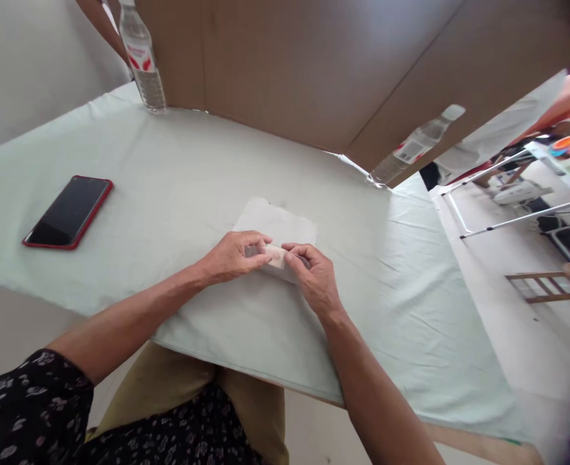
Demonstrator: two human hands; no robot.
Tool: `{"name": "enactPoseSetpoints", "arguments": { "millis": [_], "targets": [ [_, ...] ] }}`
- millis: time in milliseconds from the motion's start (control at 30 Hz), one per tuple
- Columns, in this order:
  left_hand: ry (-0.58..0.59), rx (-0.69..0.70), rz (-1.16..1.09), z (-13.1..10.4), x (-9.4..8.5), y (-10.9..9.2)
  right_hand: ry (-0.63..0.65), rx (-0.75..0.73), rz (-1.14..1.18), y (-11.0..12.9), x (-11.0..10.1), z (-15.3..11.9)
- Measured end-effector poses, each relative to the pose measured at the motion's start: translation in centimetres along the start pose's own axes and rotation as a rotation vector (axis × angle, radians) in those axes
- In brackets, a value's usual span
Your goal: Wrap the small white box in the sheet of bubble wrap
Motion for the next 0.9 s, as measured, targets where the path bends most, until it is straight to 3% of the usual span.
{"name": "enactPoseSetpoints", "arguments": {
  "millis": [300,600,900],
  "targets": [
    [-0.02,-0.135,-0.144,-0.1,0.2,0.6,-0.055,-0.058,0.041,0.4,0.1,-0.6],
    [-0.002,-0.147,-0.136,-0.3,0.7,0.8,-0.101,-0.037,0.019,0.2,-0.3,-1.3],
    [0.056,-0.219,-0.14,-0.2,0.9,0.6,0.02,0.105,-0.095,-1.0,-0.4,-1.4]
  ]
}}
Point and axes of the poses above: each hand's wrist, its own z-axis towards the middle knuckle, its own x-axis out of the palm, y = z × x, the point moved 8 cm from there along z, towards the middle knuckle, and after that the axes turned 4 degrees about -x, right-handed, at the moved point
